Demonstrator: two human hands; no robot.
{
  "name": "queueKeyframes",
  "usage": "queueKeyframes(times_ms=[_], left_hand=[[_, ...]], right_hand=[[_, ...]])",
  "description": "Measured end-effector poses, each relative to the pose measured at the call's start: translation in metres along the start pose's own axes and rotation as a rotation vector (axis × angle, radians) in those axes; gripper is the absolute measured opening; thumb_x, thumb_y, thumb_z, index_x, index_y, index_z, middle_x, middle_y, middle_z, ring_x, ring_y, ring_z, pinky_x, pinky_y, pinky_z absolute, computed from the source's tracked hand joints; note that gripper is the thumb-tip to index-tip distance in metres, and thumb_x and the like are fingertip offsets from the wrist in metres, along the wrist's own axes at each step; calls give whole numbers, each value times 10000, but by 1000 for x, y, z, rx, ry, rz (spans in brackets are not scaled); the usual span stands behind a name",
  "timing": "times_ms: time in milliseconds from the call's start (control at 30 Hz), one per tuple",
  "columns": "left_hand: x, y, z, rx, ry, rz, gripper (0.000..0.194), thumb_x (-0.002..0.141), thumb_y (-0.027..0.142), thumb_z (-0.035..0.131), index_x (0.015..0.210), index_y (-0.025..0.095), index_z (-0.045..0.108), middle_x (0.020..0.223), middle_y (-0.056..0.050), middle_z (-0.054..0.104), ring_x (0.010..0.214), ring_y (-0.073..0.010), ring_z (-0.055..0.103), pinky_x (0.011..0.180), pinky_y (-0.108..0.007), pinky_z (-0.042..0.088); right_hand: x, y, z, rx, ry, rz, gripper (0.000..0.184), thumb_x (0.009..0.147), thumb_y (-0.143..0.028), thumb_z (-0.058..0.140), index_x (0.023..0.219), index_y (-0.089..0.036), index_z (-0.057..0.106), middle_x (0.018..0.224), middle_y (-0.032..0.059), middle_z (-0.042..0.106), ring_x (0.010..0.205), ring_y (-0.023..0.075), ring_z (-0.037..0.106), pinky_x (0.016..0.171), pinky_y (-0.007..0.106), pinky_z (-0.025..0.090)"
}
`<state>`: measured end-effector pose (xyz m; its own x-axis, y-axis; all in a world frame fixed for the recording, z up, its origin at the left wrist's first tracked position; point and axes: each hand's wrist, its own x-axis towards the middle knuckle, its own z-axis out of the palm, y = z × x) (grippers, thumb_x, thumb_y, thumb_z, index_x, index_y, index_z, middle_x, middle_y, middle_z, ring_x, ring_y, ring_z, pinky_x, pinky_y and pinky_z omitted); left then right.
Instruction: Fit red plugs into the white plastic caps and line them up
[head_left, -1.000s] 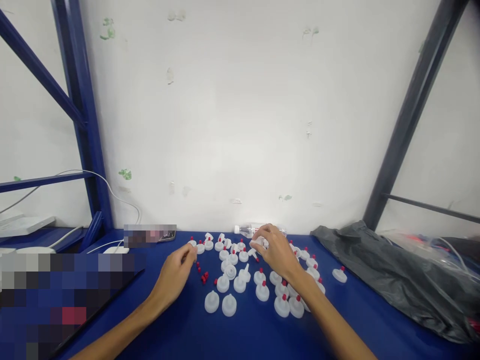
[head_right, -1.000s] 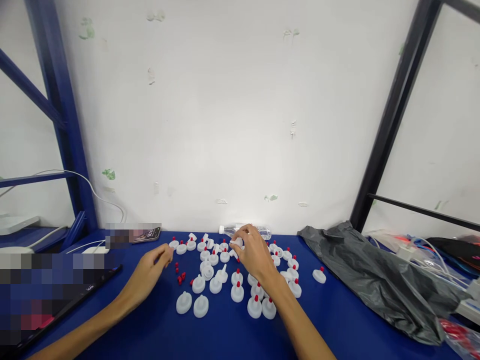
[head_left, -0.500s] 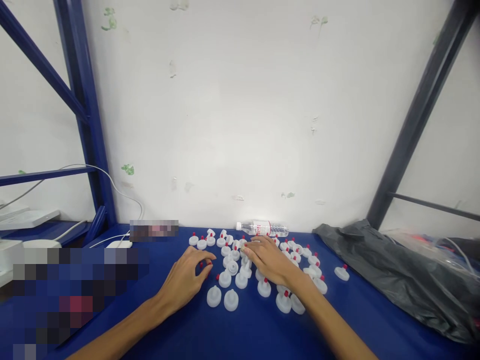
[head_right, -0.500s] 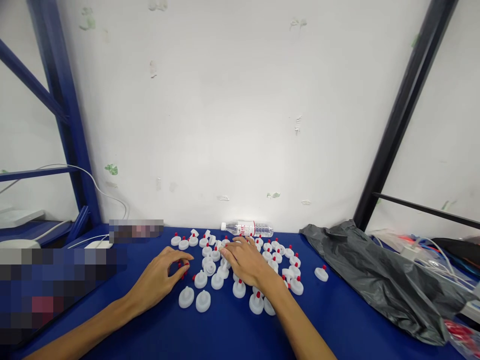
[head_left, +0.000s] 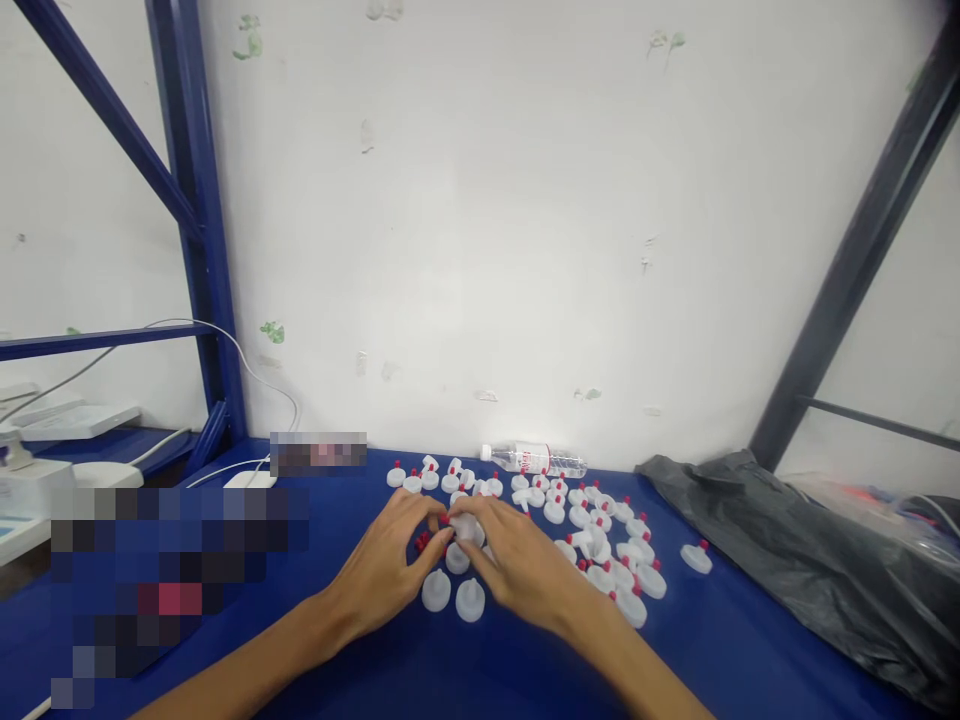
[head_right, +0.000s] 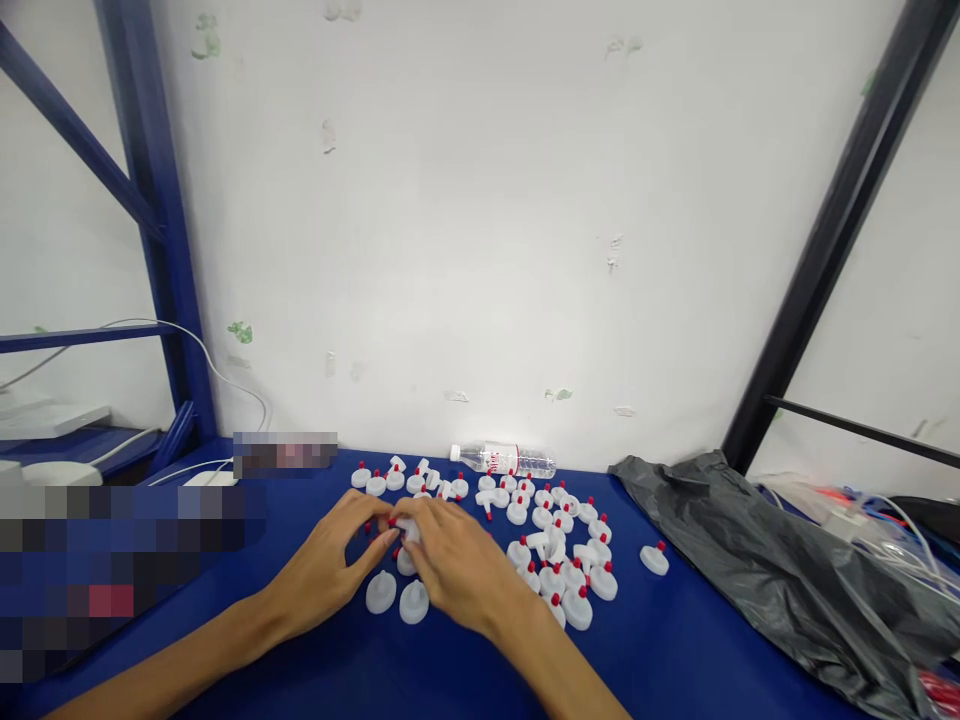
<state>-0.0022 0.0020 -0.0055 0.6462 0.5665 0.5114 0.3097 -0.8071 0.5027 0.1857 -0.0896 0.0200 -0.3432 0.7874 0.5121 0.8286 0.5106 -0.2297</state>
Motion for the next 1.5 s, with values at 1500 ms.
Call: queueKeyframes(times_ms=[1500], left_hand=[[7,-38,7,1,60,-164,202,896,321,560,939,243,741,990,-46,728,984,-260,590,897,-403,452]], right_hand=[[-18,83,-11,-179,-28,408,288,950,-197,464,1069,-209,726,1113,79,734,1077,264,662,951,424,481]])
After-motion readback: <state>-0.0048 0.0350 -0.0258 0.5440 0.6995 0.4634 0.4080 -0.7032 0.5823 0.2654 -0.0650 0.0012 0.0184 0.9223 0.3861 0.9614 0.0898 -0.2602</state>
